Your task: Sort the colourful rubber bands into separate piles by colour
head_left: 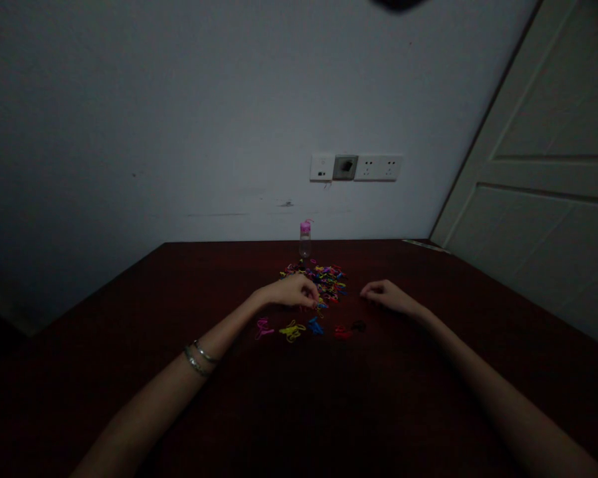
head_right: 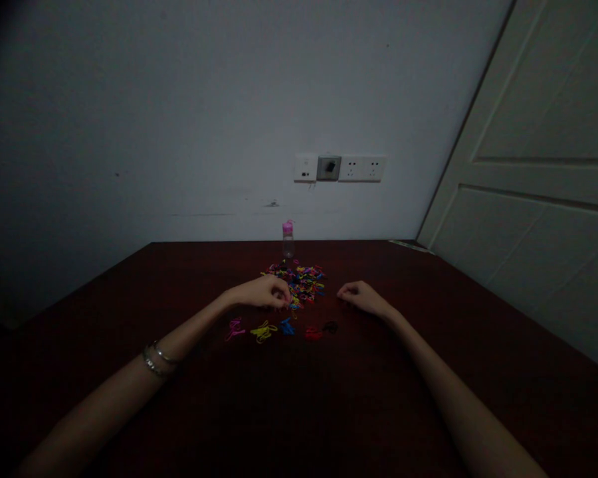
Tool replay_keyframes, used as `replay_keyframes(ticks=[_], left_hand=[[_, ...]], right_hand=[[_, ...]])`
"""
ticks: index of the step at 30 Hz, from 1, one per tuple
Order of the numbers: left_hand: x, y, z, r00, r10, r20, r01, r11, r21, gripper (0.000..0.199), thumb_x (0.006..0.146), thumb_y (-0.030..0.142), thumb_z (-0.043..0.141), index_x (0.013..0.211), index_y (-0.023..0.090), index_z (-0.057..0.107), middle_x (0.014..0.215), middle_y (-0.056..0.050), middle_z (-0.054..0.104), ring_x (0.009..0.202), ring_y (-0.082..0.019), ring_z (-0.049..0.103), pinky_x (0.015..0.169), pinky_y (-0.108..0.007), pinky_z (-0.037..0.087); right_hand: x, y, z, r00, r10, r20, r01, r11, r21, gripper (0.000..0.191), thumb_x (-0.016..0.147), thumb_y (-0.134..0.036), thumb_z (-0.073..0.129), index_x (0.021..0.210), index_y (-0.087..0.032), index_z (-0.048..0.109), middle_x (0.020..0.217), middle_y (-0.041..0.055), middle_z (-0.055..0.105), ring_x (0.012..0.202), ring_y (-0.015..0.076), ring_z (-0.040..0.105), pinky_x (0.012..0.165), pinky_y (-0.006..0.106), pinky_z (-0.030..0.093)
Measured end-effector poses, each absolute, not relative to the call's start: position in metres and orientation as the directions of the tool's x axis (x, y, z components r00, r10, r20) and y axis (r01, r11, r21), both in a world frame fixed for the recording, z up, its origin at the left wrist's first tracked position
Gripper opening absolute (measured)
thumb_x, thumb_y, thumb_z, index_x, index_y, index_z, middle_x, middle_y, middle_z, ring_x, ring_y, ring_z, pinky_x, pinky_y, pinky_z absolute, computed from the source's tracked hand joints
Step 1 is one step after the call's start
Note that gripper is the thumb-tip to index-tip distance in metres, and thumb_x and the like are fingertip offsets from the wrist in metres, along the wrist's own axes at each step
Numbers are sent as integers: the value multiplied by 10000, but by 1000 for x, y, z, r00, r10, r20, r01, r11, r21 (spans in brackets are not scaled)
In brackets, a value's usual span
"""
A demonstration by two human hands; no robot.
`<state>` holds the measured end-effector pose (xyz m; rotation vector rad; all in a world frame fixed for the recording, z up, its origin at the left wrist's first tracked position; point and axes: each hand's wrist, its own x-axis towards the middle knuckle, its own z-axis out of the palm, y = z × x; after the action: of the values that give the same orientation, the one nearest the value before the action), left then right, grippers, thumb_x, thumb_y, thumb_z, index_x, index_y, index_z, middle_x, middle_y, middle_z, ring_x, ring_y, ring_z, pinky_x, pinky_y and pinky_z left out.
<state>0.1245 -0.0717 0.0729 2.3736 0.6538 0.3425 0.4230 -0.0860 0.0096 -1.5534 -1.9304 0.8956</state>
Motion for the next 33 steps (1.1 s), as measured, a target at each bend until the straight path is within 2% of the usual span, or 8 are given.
replay_keyframes(ticks=[6, 12, 15, 19, 23, 25, 27, 33], left_hand=[[127, -80, 70, 906, 380, -188, 383, -541, 749, 121, 608, 135, 609, 686, 176, 693, 579, 29, 604, 531, -81, 511, 509, -170, 358], [123, -76, 68, 909, 359, -209, 364, -447, 817, 149, 575, 217, 676, 716, 179, 707, 615, -6, 646, 548, -120, 553, 504, -198, 377], [117, -69, 70, 877, 460, -136, 349, -415, 840, 162, 596, 238, 668, 740, 176, 707, 651, -19, 652, 571, -121, 550, 527, -206, 382], [97, -42, 60, 697, 717, 12, 382, -385, 840, 201, 680, 313, 586, 731, 146, 687, 579, -22, 599, 511, -99, 483, 493, -210, 345], [65, -7, 35, 389, 905, 171, 385, -328, 862, 242, 683, 341, 549, 691, 124, 656, 471, 17, 493, 423, -69, 388, 422, -193, 264], [50, 7, 25, 259, 945, 198, 377, -288, 881, 276, 688, 367, 527, 703, 119, 647, 452, 32, 457, 386, -57, 344, 396, -188, 228], [37, 15, 17, 164, 967, 195, 355, -242, 903, 297, 679, 387, 526, 720, 116, 639, 453, 39, 444, 367, -52, 326, 379, -186, 209], [23, 16, 10, 39, 985, 169, 301, -172, 938, 305, 658, 404, 530, 734, 126, 629, 458, 48, 428, 338, -43, 292, 354, -185, 174]], right_hand=[[420, -88, 14, -222, 974, -37, 645, 118, -755, 317, 697, -398, 513, 815, -126, 623, 688, 34, 584, 546, 106, 478, 505, 238, 373], [422, -87, 12, -232, 972, -28, 647, 133, -751, 317, 701, -395, 513, 816, -122, 624, 685, 33, 588, 550, 106, 480, 512, 237, 374], [423, -86, 11, -228, 973, -23, 653, 135, -745, 307, 706, -392, 515, 814, -125, 623, 693, 32, 591, 552, 105, 485, 515, 236, 381], [421, -88, 11, -192, 981, 10, 675, 140, -724, 312, 740, -398, 487, 853, -136, 614, 657, 26, 577, 547, 117, 496, 515, 247, 398], [414, -89, 12, -187, 941, 281, 713, 326, -620, 251, 742, -376, 513, 839, -170, 619, 864, 67, 599, 780, 176, 548, 689, 295, 442], [408, -89, 11, -221, 904, 366, 716, 405, -569, 239, 746, -355, 522, 876, -177, 615, 955, 77, 581, 854, 186, 541, 747, 308, 438], [401, -89, 9, -246, 892, 378, 713, 431, -554, 257, 753, -337, 526, 945, -184, 601, 980, 74, 572, 858, 185, 541, 763, 316, 438], [385, -90, -1, -293, 878, 378, 708, 465, -532, 353, 769, -266, 515, 1117, -207, 523, 1000, 59, 572, 896, 177, 536, 818, 318, 424]])
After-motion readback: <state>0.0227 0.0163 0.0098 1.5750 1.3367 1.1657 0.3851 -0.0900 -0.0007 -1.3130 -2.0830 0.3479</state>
